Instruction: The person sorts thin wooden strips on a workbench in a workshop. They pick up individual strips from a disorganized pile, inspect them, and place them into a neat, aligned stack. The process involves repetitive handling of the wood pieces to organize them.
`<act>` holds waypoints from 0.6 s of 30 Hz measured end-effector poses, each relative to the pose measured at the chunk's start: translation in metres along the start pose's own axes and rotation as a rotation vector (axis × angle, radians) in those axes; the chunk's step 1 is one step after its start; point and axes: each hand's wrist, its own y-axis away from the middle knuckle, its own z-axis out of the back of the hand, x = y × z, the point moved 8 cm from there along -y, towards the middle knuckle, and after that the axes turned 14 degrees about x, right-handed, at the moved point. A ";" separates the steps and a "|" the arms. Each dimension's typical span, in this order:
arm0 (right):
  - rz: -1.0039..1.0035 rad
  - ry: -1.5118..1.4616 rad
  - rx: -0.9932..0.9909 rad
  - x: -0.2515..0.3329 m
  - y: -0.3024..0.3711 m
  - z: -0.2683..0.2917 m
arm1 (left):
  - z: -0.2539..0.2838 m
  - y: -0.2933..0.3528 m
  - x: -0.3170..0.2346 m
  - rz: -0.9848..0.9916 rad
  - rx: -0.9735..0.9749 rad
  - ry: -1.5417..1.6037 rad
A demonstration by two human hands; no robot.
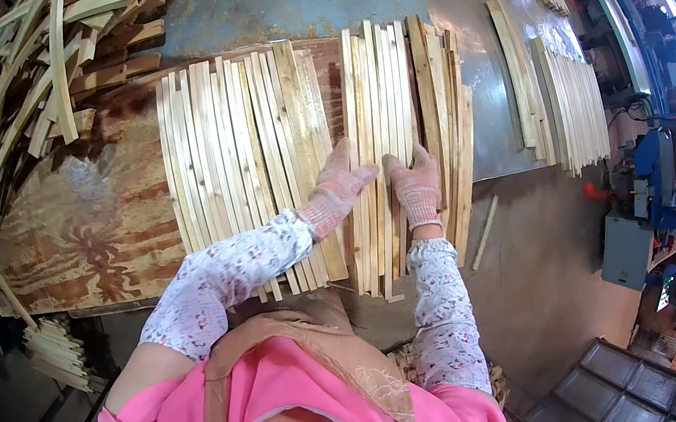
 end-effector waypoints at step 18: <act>0.199 0.328 0.329 0.116 0.063 -0.227 | 0.195 0.181 0.074 0.013 -0.427 -0.547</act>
